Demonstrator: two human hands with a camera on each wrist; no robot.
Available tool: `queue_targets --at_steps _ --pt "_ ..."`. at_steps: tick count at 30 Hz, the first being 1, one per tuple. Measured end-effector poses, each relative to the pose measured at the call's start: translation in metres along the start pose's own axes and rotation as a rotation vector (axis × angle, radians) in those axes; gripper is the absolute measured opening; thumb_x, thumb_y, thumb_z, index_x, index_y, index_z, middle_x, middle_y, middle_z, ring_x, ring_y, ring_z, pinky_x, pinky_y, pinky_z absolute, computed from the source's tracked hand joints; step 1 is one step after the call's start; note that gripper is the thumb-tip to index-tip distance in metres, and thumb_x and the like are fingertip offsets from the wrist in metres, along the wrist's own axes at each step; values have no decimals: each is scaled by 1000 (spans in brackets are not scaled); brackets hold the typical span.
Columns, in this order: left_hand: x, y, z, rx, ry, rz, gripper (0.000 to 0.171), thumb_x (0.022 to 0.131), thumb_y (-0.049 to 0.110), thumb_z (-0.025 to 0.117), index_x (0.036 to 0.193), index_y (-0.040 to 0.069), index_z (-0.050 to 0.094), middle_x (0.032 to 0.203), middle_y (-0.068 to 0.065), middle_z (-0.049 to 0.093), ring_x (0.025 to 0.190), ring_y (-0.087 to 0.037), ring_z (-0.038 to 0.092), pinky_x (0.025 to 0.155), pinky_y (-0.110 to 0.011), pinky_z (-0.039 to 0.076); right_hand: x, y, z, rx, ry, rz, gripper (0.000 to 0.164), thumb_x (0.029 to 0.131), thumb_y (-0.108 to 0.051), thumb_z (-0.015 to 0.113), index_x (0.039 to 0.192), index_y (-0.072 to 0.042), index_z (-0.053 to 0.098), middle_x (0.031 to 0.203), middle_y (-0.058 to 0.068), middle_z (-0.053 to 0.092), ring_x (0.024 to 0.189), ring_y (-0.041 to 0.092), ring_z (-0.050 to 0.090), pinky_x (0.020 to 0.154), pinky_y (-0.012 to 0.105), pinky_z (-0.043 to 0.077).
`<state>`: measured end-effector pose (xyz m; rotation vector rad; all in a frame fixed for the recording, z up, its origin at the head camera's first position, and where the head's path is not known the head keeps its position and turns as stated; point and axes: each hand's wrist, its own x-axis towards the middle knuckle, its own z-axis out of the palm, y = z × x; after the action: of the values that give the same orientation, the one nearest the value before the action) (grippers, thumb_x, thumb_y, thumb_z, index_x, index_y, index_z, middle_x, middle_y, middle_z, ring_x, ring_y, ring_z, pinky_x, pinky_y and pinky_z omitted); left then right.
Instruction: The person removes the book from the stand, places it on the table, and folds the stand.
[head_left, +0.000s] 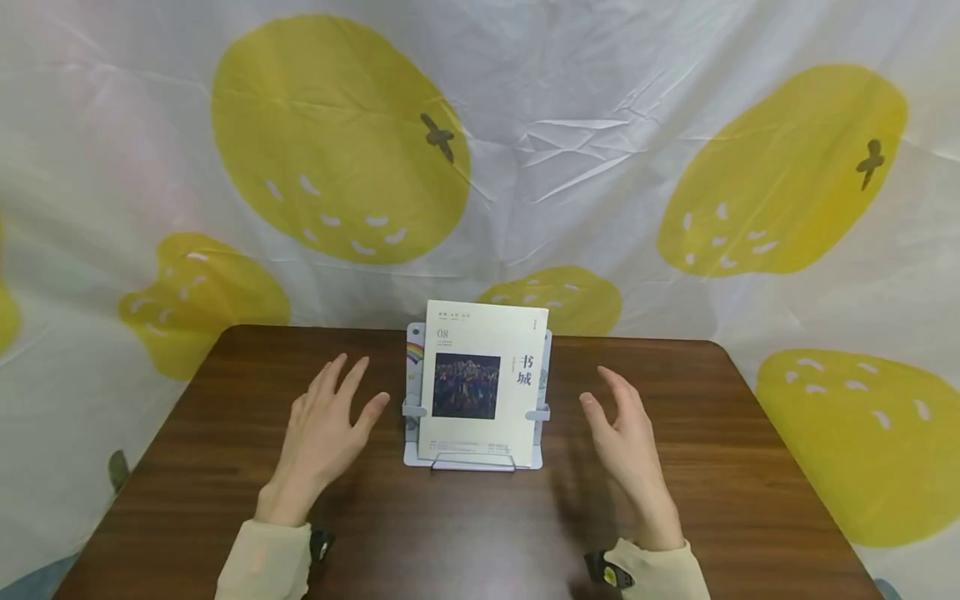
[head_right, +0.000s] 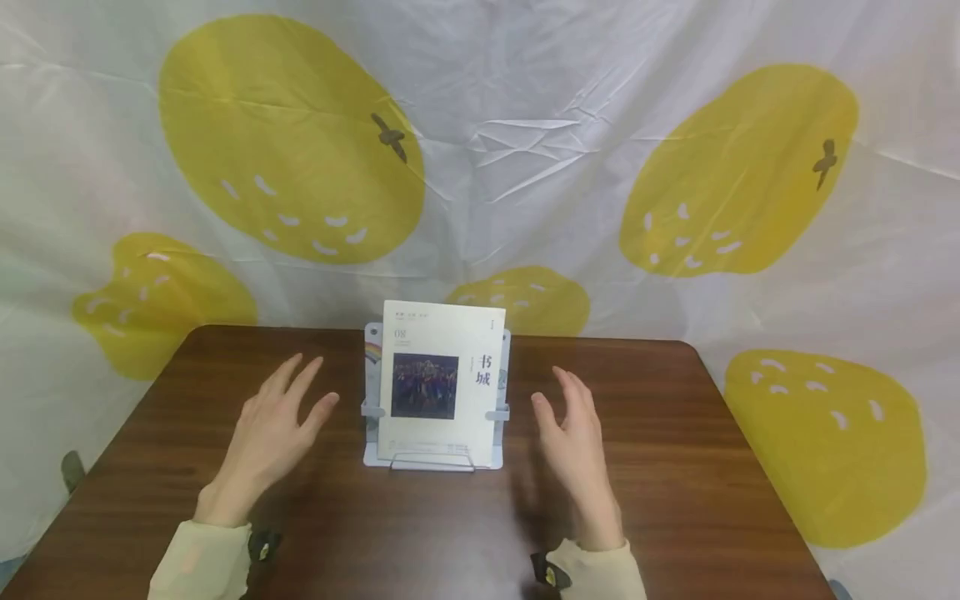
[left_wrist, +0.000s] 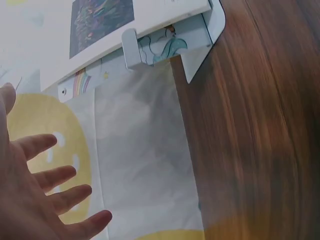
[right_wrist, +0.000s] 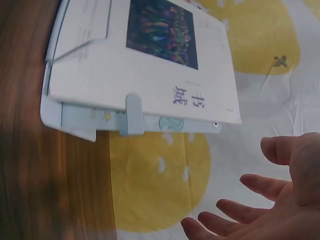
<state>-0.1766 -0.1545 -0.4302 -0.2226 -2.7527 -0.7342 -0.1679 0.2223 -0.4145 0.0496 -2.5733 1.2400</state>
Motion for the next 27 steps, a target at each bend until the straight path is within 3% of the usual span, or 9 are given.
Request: queue_targets --at_steps 7,14,19,23,27 --pt "5 7 7 -69 56 -1 67 98 60 42 147 14 44 151 -14 36 134 -39 37 102 -63 30 4 -9 13 124 69 80 42 99 -22 57 139 -10 52 145 12 44 133 29 39 99 51 41" --pt "10 15 19 -162 141 5 55 100 54 42 133 13 59 137 -10 53 120 -35 54 90 -59 45 12 -15 27 221 109 104 31 98 -16 57 128 -7 60 134 13 53 123 29 47 97 47 39" --pt "14 20 28 -239 184 -18 50 102 51 41 125 13 64 129 -7 59 115 -32 59 88 -57 46 16 -20 38 292 108 145 27 98 -16 57 124 -9 63 122 12 61 107 25 53 84 39 41" --pt "19 23 36 -282 205 -36 48 102 50 41 120 13 67 123 -3 63 111 -30 61 86 -55 47 19 -21 46 328 101 157 26 98 -14 57 122 -6 64 120 13 64 109 25 56 87 40 42" --pt "24 27 43 -299 213 -30 37 101 41 51 116 12 68 105 -3 66 90 -25 64 72 -47 50 21 -19 53 343 103 180 26 97 -14 57 120 -4 65 118 15 65 108 26 57 87 40 44"
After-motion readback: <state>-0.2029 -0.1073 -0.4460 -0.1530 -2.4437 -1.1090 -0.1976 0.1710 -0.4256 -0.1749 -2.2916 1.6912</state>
